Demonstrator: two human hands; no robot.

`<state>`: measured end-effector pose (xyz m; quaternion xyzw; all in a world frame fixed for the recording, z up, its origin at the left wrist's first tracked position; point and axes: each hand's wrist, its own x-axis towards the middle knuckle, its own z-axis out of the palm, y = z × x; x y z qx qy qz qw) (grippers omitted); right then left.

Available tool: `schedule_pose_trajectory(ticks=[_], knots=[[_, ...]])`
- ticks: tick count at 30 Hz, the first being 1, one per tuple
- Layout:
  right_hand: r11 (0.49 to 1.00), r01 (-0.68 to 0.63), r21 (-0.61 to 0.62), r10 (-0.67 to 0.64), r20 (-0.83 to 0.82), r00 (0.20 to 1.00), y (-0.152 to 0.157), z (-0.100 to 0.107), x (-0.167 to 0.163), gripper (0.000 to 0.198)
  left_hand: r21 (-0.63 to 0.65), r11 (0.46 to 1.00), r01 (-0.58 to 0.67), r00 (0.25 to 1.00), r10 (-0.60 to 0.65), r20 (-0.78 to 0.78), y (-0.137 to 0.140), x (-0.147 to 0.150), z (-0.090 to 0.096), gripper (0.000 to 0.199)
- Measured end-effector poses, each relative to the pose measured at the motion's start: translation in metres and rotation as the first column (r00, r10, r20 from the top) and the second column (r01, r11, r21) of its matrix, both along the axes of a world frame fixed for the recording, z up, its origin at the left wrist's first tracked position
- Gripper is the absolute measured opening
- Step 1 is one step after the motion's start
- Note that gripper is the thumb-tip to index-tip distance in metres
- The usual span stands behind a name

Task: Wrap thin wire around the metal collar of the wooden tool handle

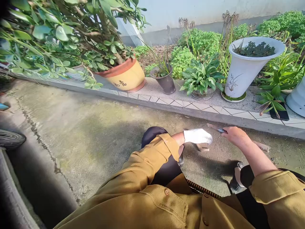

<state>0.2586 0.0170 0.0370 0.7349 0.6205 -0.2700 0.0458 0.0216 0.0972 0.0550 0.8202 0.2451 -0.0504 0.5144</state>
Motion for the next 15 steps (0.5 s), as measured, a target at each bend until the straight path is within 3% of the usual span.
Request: schedule_pose_trajectory(ticks=[3, 8, 11, 13, 15], knots=[[0.979, -0.146, -0.142, 0.141, -0.045, 0.989, -0.003, -0.002, -0.011, 0.021, 0.085, 0.975, 0.207, 0.977, -0.210, 0.025, 0.003, -0.001, -0.004, 0.022], [0.905, -0.301, -0.299, 0.198, -0.331, 0.923, -0.010, 0.014, -0.024, 0.013, 0.169, 0.954, 0.245, 0.959, -0.265, 0.103, 0.020, -0.004, -0.022, 0.023], [0.852, -0.405, -0.332, 0.150, -0.586, 0.796, -0.014, 0.030, -0.026, 0.026, 0.090, 0.975, 0.204, 0.964, -0.216, 0.153, 0.027, -0.004, -0.028, 0.021], [0.879, -0.399, -0.260, 0.124, -0.683, 0.720, -0.016, 0.040, -0.021, 0.039, -0.029, 0.984, 0.173, 0.974, -0.167, 0.155, 0.028, -0.004, -0.028, 0.020], [0.961, -0.235, -0.145, 0.061, -0.720, 0.691, -0.017, 0.046, -0.012, 0.049, -0.142, 0.983, 0.119, 0.978, -0.092, 0.187, 0.027, -0.003, -0.026, 0.023]])
